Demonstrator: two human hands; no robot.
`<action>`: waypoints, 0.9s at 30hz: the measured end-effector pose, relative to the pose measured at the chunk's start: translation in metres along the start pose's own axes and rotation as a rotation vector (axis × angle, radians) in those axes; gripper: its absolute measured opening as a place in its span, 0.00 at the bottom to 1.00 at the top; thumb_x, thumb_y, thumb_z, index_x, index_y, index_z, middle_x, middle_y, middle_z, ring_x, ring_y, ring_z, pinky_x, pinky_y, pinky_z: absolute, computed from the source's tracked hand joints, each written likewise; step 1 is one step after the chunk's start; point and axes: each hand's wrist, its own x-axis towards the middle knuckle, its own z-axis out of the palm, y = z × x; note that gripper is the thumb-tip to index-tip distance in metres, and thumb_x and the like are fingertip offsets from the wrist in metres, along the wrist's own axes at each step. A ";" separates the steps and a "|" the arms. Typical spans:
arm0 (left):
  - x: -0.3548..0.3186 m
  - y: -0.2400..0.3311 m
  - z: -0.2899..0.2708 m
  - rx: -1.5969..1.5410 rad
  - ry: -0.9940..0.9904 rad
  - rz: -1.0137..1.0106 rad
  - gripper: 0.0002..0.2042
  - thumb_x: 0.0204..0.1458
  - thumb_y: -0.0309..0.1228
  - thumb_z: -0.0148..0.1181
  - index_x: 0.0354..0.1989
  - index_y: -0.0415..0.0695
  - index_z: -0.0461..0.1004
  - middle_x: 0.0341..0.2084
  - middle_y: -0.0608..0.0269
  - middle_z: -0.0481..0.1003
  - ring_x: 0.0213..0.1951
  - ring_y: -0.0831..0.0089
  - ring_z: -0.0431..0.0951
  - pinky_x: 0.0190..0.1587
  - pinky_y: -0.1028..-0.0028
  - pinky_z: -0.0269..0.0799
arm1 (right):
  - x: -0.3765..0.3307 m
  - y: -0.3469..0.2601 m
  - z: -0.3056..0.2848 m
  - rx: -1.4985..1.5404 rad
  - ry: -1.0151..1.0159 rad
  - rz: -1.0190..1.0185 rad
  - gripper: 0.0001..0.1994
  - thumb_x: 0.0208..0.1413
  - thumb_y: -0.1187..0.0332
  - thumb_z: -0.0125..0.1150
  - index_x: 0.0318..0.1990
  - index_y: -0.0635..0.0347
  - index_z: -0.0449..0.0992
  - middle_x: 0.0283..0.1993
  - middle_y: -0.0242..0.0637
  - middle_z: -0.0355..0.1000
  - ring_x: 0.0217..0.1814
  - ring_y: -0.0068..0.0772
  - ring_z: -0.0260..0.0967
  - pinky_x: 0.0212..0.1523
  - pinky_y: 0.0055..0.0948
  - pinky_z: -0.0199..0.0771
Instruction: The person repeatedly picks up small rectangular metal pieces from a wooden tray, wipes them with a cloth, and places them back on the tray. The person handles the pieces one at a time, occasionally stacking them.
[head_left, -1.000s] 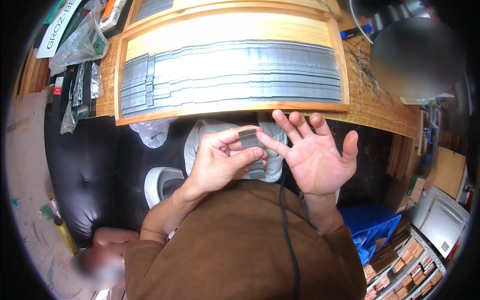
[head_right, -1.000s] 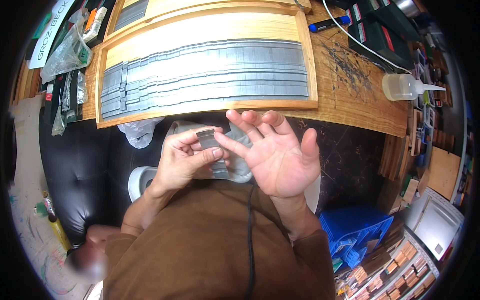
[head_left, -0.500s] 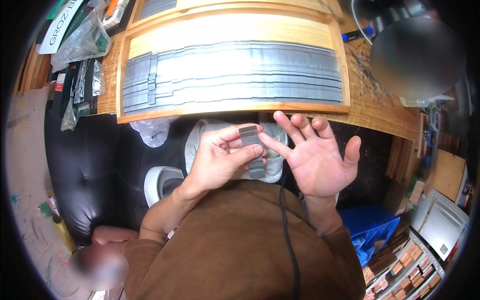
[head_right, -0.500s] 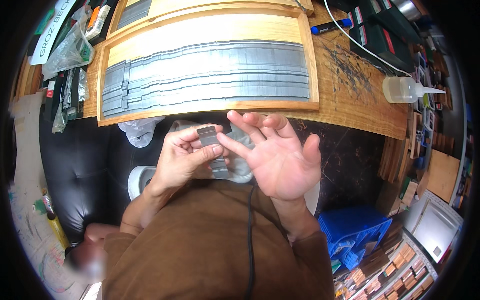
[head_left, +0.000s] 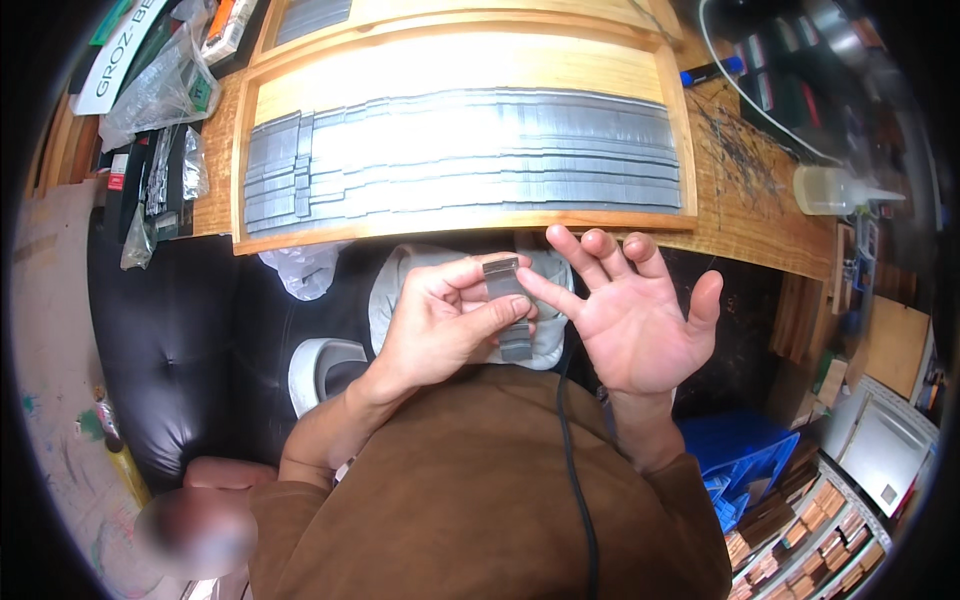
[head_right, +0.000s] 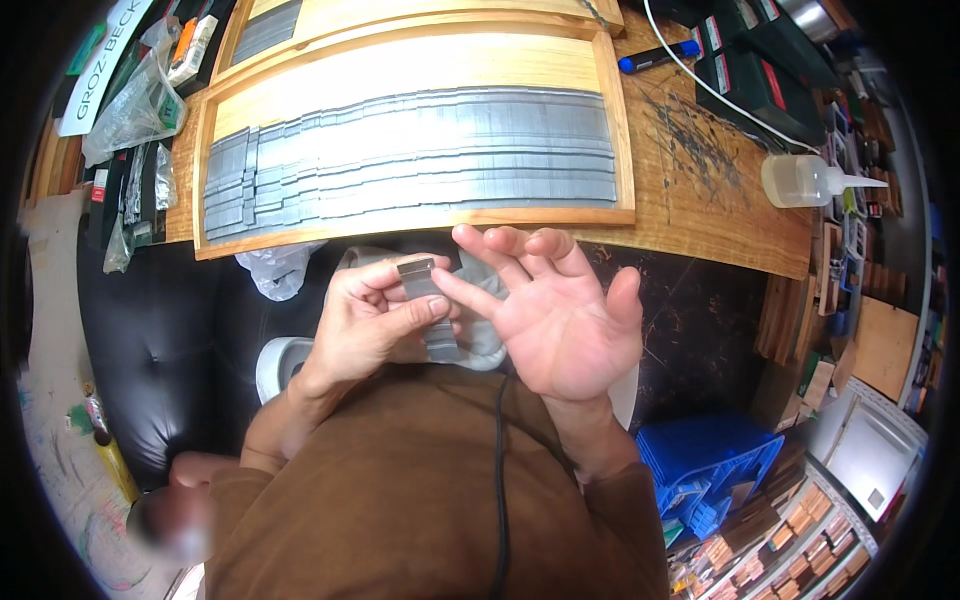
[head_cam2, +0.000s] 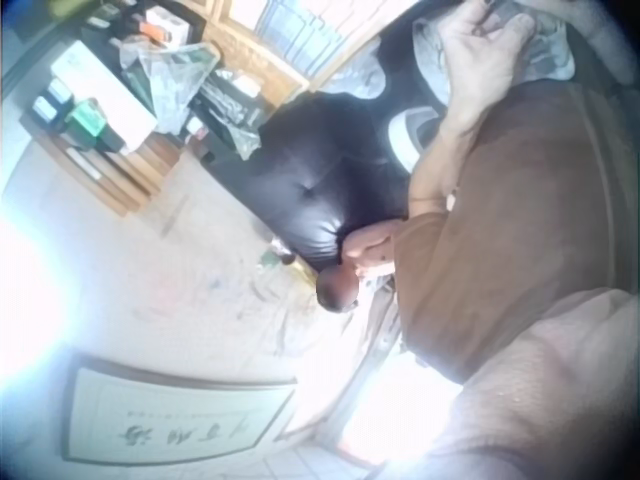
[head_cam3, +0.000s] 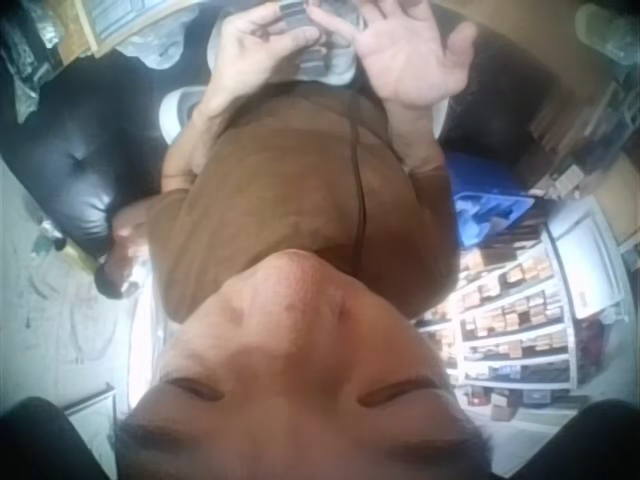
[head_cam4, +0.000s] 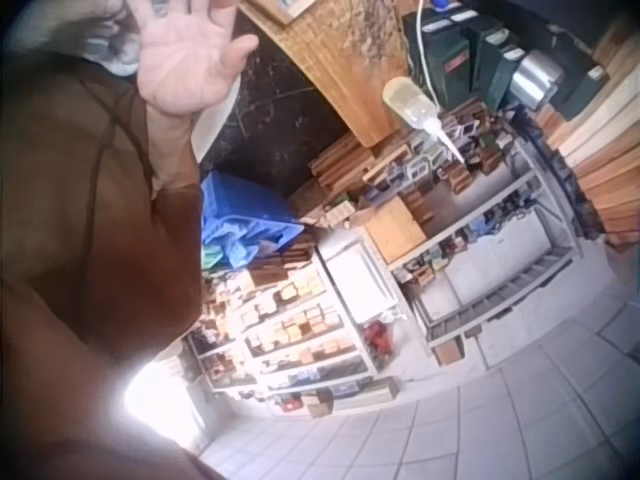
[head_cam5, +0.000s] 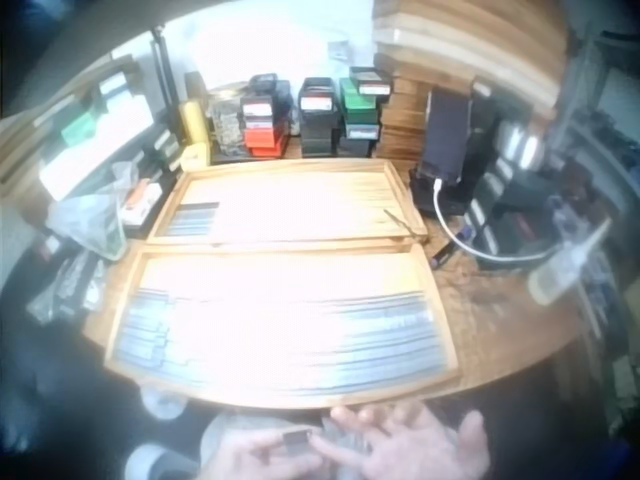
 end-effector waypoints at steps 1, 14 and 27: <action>0.000 0.000 0.000 0.001 -0.010 -0.013 0.19 0.60 0.20 0.67 0.60 0.34 0.75 0.41 0.56 0.84 0.41 0.73 0.85 0.40 0.78 0.80 | -0.001 0.000 0.001 -0.004 0.017 0.009 0.35 0.68 0.36 0.48 0.65 0.61 0.69 0.71 0.53 0.63 0.84 0.64 0.40 0.76 0.82 0.29; 0.000 0.007 0.001 0.028 -0.024 -0.094 0.19 0.61 0.23 0.67 0.60 0.36 0.76 0.39 0.59 0.84 0.38 0.75 0.85 0.34 0.80 0.78 | 0.000 -0.006 0.002 -0.011 0.002 0.029 0.35 0.68 0.36 0.49 0.64 0.60 0.69 0.71 0.53 0.63 0.84 0.65 0.40 0.74 0.85 0.26; -0.003 0.010 0.004 -0.001 -0.014 -0.112 0.19 0.61 0.23 0.68 0.60 0.37 0.76 0.39 0.58 0.85 0.39 0.75 0.85 0.35 0.79 0.80 | 0.002 -0.005 0.004 0.026 0.017 0.052 0.35 0.68 0.35 0.47 0.63 0.60 0.69 0.70 0.52 0.64 0.84 0.64 0.40 0.75 0.85 0.24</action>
